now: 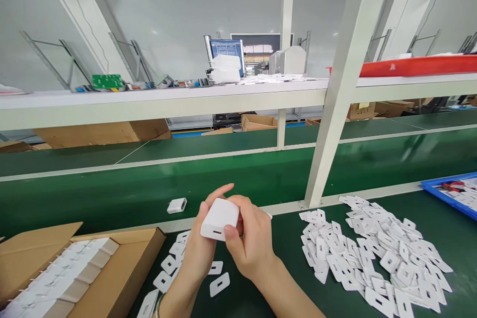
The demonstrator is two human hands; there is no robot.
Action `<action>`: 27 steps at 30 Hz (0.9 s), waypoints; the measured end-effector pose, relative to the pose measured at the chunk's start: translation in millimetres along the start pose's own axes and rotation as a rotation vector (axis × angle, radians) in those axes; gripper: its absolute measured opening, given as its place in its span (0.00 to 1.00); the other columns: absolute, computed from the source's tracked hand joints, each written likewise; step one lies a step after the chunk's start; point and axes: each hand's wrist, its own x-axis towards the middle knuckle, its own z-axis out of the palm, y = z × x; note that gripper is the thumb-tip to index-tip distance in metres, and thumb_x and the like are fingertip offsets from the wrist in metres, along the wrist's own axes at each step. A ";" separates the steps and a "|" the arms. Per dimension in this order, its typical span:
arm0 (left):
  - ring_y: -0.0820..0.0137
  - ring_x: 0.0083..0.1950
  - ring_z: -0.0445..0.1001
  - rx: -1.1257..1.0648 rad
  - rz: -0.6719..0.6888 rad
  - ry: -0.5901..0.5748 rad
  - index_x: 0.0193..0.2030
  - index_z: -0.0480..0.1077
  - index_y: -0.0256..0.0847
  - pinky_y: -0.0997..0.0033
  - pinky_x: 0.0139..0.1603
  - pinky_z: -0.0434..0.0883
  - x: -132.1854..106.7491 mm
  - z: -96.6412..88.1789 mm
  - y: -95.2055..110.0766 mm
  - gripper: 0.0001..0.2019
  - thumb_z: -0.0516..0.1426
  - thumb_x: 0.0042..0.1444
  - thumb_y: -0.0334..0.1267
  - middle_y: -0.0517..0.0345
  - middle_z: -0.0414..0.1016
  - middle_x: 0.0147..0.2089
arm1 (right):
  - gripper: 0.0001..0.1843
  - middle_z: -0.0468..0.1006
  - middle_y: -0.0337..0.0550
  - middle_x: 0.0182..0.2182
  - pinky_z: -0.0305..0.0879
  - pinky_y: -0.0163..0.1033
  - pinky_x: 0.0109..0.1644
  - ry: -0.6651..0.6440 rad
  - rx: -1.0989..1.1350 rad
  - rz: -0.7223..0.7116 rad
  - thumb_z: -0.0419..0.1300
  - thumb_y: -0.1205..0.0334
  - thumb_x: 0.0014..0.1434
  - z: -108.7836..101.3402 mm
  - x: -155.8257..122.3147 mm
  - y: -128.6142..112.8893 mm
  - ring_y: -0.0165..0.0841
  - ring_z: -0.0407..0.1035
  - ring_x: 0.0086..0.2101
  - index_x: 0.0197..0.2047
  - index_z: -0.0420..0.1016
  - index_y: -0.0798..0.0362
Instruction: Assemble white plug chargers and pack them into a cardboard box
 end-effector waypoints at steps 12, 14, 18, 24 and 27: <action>0.66 0.33 0.74 -0.480 -0.250 -0.079 0.45 0.75 0.35 0.67 0.33 0.73 21.6 17.1 -5.2 0.31 0.55 0.63 0.67 0.52 0.77 0.35 | 0.22 0.85 0.43 0.47 0.71 0.42 0.36 -0.293 -0.283 0.168 0.46 0.44 0.75 -28.7 21.8 7.2 0.41 0.80 0.39 0.59 0.76 0.40; 0.64 0.40 0.76 -0.457 -0.202 -0.045 0.51 0.74 0.37 0.65 0.41 0.75 21.3 16.5 -7.2 0.30 0.58 0.62 0.66 0.51 0.78 0.42 | 0.24 0.84 0.43 0.51 0.74 0.42 0.39 -0.398 -0.304 0.246 0.47 0.41 0.74 -35.9 25.8 7.9 0.42 0.80 0.44 0.63 0.73 0.39; 0.65 0.46 0.74 -0.364 -0.144 -0.025 0.59 0.71 0.43 0.63 0.49 0.75 18.8 17.3 -14.2 0.29 0.60 0.63 0.64 0.54 0.74 0.48 | 0.30 0.83 0.43 0.41 0.74 0.42 0.35 -0.538 -0.368 0.403 0.44 0.39 0.75 -54.5 29.2 7.2 0.40 0.79 0.36 0.71 0.64 0.43; 0.67 0.45 0.73 -0.164 -0.049 -0.008 0.67 0.63 0.46 0.65 0.52 0.72 15.6 20.8 -19.0 0.36 0.63 0.60 0.64 0.57 0.71 0.45 | 0.27 0.80 0.39 0.32 0.73 0.37 0.31 -0.516 -0.257 0.363 0.51 0.37 0.72 -98.3 27.1 -9.5 0.36 0.76 0.29 0.64 0.72 0.42; 0.68 0.44 0.73 -0.132 -0.047 0.032 0.66 0.63 0.45 0.66 0.48 0.72 13.7 20.2 -24.0 0.40 0.65 0.55 0.66 0.56 0.70 0.48 | 0.21 0.79 0.40 0.29 0.76 0.39 0.34 -0.518 -0.057 0.231 0.54 0.39 0.71 -134.6 14.9 -28.5 0.37 0.77 0.29 0.57 0.78 0.38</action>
